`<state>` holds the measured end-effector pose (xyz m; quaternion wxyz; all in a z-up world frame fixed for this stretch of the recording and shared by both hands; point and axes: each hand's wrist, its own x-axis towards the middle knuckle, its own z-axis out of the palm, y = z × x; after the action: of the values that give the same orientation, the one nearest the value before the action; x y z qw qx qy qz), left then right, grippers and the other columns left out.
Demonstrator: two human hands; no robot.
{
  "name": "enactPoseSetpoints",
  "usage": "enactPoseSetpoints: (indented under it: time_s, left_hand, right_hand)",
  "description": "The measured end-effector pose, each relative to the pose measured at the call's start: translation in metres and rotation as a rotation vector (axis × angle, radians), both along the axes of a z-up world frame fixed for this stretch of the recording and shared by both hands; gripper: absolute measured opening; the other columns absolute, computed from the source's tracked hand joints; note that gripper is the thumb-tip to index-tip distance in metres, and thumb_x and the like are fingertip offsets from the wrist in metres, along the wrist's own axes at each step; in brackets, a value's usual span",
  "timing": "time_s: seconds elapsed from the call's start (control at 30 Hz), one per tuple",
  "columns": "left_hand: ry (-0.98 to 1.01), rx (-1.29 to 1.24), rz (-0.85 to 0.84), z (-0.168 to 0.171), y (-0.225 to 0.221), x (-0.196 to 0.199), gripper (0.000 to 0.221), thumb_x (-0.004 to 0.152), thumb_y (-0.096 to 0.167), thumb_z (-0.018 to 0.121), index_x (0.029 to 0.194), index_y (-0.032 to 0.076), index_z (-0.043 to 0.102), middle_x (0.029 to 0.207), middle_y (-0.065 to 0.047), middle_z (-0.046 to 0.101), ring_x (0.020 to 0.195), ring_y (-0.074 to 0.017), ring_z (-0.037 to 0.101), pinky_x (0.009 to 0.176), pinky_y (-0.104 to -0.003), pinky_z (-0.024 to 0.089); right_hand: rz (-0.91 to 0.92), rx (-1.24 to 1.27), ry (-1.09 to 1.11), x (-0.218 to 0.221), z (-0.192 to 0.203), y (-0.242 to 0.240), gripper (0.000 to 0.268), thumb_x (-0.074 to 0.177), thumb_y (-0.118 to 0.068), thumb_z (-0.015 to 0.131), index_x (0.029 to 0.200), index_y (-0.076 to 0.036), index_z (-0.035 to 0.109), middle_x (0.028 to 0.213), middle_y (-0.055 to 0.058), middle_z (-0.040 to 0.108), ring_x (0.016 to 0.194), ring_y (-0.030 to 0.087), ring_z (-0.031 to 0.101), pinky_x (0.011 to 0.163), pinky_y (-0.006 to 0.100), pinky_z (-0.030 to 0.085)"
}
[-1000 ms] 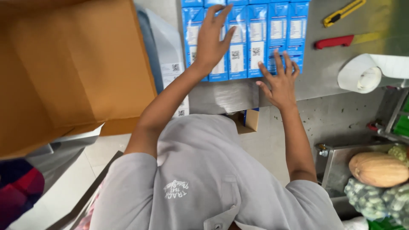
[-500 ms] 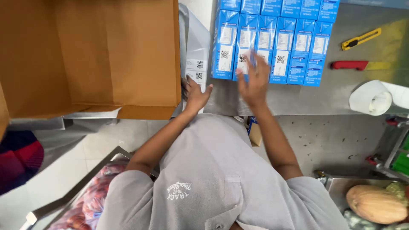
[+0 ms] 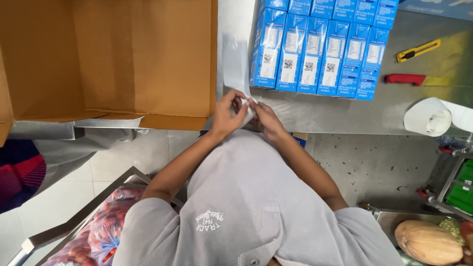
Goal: The recorder packs small product boxes into a larger cardboard box and then applies QR code labels to the individual small boxes.
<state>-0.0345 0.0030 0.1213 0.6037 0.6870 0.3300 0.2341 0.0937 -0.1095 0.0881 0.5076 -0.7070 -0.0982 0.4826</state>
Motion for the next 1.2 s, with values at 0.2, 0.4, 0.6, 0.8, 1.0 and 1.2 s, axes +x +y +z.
enactPoseSetpoints:
  time_s: [0.2, 0.4, 0.6, 0.8, 1.0, 1.2]
  left_hand:
    - [-0.094, 0.383, 0.077, 0.06, 0.004, -0.011, 0.021, 0.086, 0.006, 0.078, 0.101, 0.002, 0.064, 0.093, -0.011, 0.061, 0.089, -0.0196, 0.059, 0.081, -0.031, 0.048]
    - [-0.314, -0.298, 0.195, 0.024, 0.011, -0.008, 0.023, 0.091, 0.007, 0.075, 0.108, -0.003, 0.062, 0.101, -0.007, 0.065, 0.094, -0.0109, 0.062, 0.084, -0.025, 0.053]
    - [-0.233, -0.29, 0.157, 0.028, 0.018, -0.009, 0.018, 0.095, 0.005, 0.075, 0.109, -0.006, 0.071, 0.093, -0.005, 0.068, 0.084, -0.0098, 0.066, 0.077, -0.024, 0.054]
    - [-0.088, 0.267, 0.053, 0.056, 0.028, -0.008, 0.017, 0.091, 0.0, 0.075, 0.106, -0.003, 0.07, 0.092, -0.013, 0.068, 0.082, -0.0236, 0.068, 0.074, -0.033, 0.055]
    - [-0.044, 0.534, -0.101, 0.057, 0.04, -0.007, 0.023, 0.086, -0.003, 0.074, 0.108, -0.002, 0.067, 0.094, -0.015, 0.066, 0.084, -0.035, 0.066, 0.072, -0.043, 0.054]
    - [-0.039, 0.527, -0.145, 0.056, 0.042, -0.006, 0.027, 0.083, -0.004, 0.074, 0.109, -0.002, 0.066, 0.094, -0.015, 0.065, 0.085, -0.0352, 0.066, 0.073, -0.043, 0.054]
  right_hand:
    - [-0.126, 0.362, 0.345, 0.001, 0.009, 0.018, 0.029, 0.103, -0.022, 0.068, 0.123, -0.002, 0.067, 0.113, 0.008, 0.074, 0.099, 0.013, 0.068, 0.088, 0.03, 0.054]
    - [-0.029, 0.398, 0.14, 0.008, 0.047, 0.029, 0.026, 0.102, -0.02, 0.068, 0.123, -0.004, 0.066, 0.113, 0.004, 0.073, 0.102, 0.009, 0.065, 0.091, 0.027, 0.053]
    - [0.009, 0.315, -0.877, 0.002, 0.112, 0.046, 0.046, 0.085, -0.011, 0.087, 0.118, 0.0, 0.057, 0.106, 0.011, 0.064, 0.097, 0.021, 0.064, 0.086, 0.032, 0.053]
    - [0.358, 0.487, -1.162, 0.008, 0.123, 0.049, 0.022, 0.091, -0.002, 0.08, 0.112, 0.0, 0.074, 0.108, 0.011, 0.069, 0.096, 0.026, 0.067, 0.082, 0.036, 0.055]
    - [0.589, 0.53, -1.319, 0.026, 0.128, 0.052, 0.023, 0.088, 0.003, 0.076, 0.11, 0.007, 0.072, 0.105, 0.015, 0.069, 0.093, 0.028, 0.067, 0.08, 0.036, 0.057]
    - [0.677, 0.559, -1.554, 0.029, 0.118, 0.054, 0.023, 0.085, 0.002, 0.078, 0.106, 0.008, 0.069, 0.102, 0.016, 0.068, 0.089, 0.029, 0.067, 0.079, 0.036, 0.057]
